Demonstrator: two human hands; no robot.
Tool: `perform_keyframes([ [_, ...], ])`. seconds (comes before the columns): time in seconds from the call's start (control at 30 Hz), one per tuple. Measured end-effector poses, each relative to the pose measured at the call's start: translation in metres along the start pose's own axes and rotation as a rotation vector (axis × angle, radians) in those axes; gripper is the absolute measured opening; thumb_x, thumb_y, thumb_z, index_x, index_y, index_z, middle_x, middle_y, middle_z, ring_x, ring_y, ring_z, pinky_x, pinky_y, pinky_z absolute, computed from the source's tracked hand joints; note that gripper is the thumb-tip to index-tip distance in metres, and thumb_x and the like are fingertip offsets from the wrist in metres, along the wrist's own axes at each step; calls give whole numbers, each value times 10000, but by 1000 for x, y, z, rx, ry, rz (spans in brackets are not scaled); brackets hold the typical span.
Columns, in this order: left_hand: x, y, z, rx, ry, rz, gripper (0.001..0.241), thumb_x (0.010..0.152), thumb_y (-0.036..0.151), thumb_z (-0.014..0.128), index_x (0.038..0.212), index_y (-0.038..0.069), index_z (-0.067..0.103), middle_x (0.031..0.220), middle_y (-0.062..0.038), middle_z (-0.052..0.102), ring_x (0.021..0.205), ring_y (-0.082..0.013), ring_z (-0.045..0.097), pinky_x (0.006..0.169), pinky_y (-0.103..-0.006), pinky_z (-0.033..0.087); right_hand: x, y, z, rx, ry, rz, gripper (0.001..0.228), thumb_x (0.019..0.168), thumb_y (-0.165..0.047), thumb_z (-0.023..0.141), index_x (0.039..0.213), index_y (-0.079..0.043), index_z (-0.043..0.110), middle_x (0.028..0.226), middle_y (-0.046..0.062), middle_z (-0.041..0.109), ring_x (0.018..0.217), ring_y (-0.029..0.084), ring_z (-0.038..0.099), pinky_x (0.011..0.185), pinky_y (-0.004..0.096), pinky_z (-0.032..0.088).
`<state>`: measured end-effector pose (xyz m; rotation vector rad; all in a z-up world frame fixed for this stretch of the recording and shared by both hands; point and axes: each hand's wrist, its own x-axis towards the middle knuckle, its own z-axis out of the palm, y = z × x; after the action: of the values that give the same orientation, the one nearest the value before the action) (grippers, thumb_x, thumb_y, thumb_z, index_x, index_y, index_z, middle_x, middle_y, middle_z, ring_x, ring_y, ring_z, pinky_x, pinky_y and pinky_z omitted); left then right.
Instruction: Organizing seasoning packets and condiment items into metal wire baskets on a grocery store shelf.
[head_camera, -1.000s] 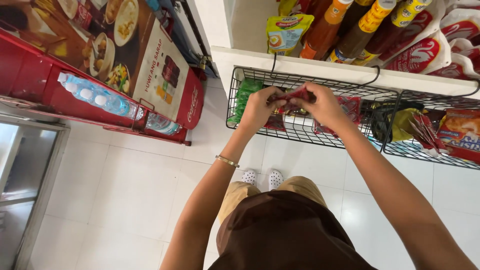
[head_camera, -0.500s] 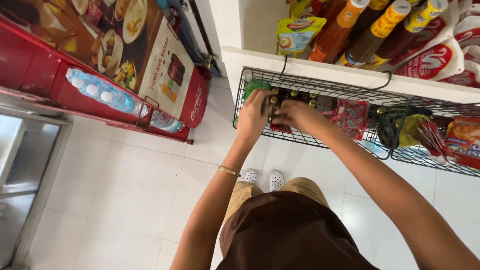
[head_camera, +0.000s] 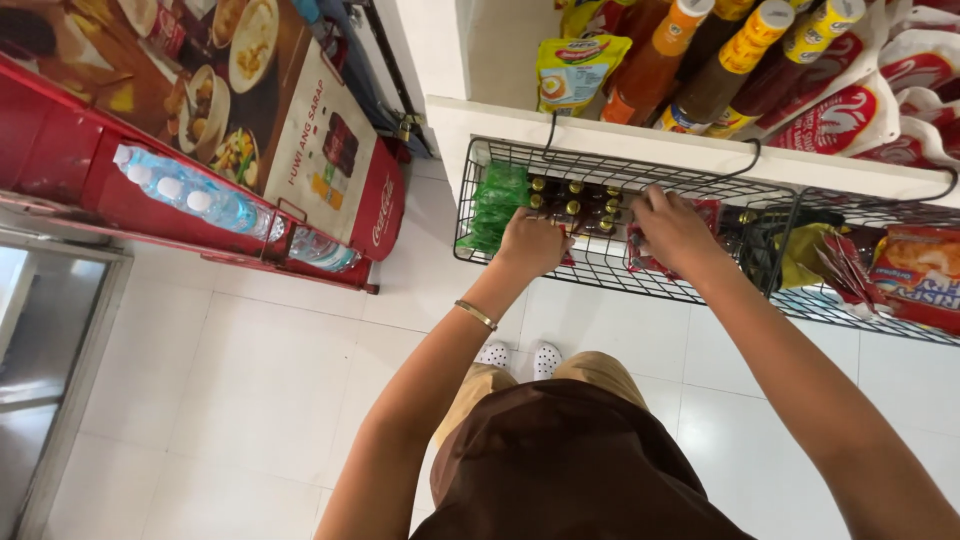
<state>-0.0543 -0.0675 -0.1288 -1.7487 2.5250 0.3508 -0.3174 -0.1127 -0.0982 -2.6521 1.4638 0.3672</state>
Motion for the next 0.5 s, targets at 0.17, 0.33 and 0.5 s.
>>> perform_keyframes([
  [0.17,-24,6,-61,-6,-180,25,638,980,595,315,1142,141,733,1127,-115,767,1131,-277,703,1068,-446,333,-1,-3,5,-74,-63,53,782,753,-328,864,1398,-88,492,1284,127,551,1283,363,525,1040,566,459],
  [0.33,-13,4,-45,20,-247,31,701,917,711,354,1236,194,705,1248,-82,721,1181,-269,675,1076,-475,328,0,0,3,-77,-122,69,703,772,-363,858,1336,-71,558,1270,129,649,1273,324,558,1039,552,464],
  [0.5,5,-6,-10,-42,-294,13,619,869,592,363,1132,178,741,1184,-93,739,1131,-282,697,1102,-473,325,0,12,-6,-54,-109,6,446,837,-316,769,1248,-152,707,1239,82,663,1242,309,524,1025,551,471],
])
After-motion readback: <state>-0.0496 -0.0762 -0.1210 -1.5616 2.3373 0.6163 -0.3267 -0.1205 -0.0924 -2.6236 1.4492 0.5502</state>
